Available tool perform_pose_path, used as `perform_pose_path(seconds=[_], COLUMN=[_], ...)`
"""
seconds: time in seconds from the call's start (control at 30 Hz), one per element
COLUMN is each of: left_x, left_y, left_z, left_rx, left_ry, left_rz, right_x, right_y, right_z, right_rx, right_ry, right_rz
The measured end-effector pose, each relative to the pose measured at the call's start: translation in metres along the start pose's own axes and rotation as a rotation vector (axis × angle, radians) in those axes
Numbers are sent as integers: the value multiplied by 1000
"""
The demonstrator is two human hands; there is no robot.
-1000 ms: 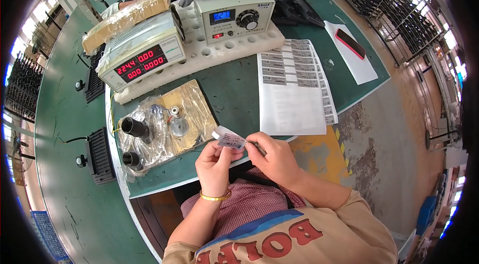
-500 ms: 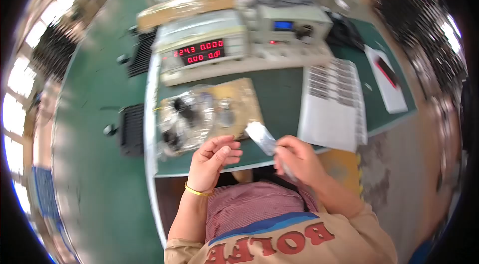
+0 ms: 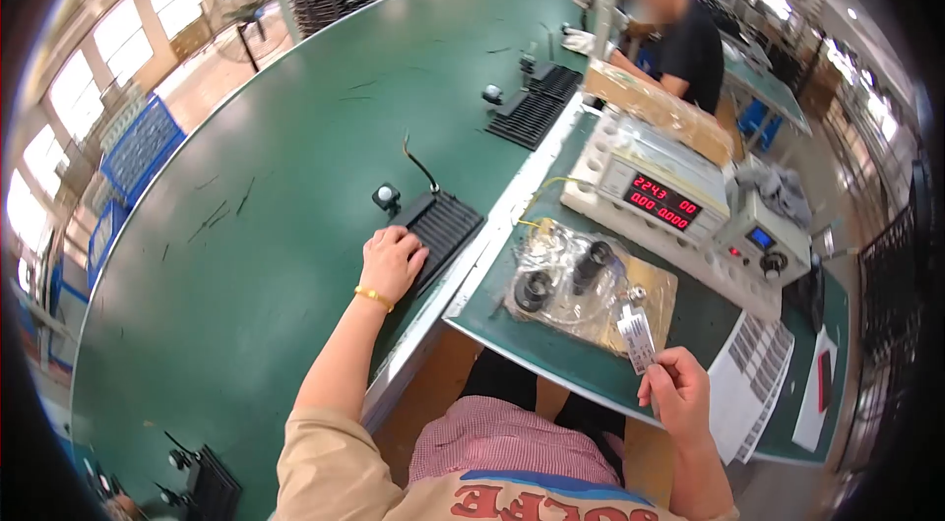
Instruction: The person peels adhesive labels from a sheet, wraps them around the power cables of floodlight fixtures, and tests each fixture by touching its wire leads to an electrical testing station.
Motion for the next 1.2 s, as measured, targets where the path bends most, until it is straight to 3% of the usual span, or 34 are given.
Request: perform_pose_path(seconds=[0.2, 0.3, 0.4, 0.43, 0.47, 0.67, 0.73, 0.83, 1.07, 1.2], left_x=[-111, -145, -139, -125, -117, -50, -41, -45, -51, -52], left_y=[2, -5, 30, 29, 43, 67, 66, 72, 68, 72], left_z=[77, 104, 141, 165, 166, 147, 144, 137, 145, 144], left_rx=[-60, -90, -360, -300, -463, -649, -599, -829, -712, -713], left_ry=[127, 209, -26, -228, -298, -88, 14, -72, -263, -249], left_rz=[124, 201, 426, 307, 451, 469, 435, 561, 445, 445], right_x=[41, 63, 79, 83, 87, 121, 128, 134, 139, 141], right_y=[52, 90, 129, 142, 154, 185, 190, 196, 201, 200], right_z=[-58, -108, -160, -176, -191, -251, -264, -284, -313, -323], right_rx=[-200, -383, -475, -511, -549, -659, -689, -696, -669, -676], right_ry=[205, 288, 316, 324, 328, 300, 296, 335, 368, 390], right_rz=[140, 370, 596, 671, 747, 934, 962, 975, 1012, 1013])
Point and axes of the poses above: each hand's wrist, its own x-axis towards the middle knuckle, its own z-axis out of the back of the hand, y = z × x, the point moved 10 cm from there along x, towards the middle knuckle, and after that the axes turned 11 degrees about -x, right-handed, at the moved point
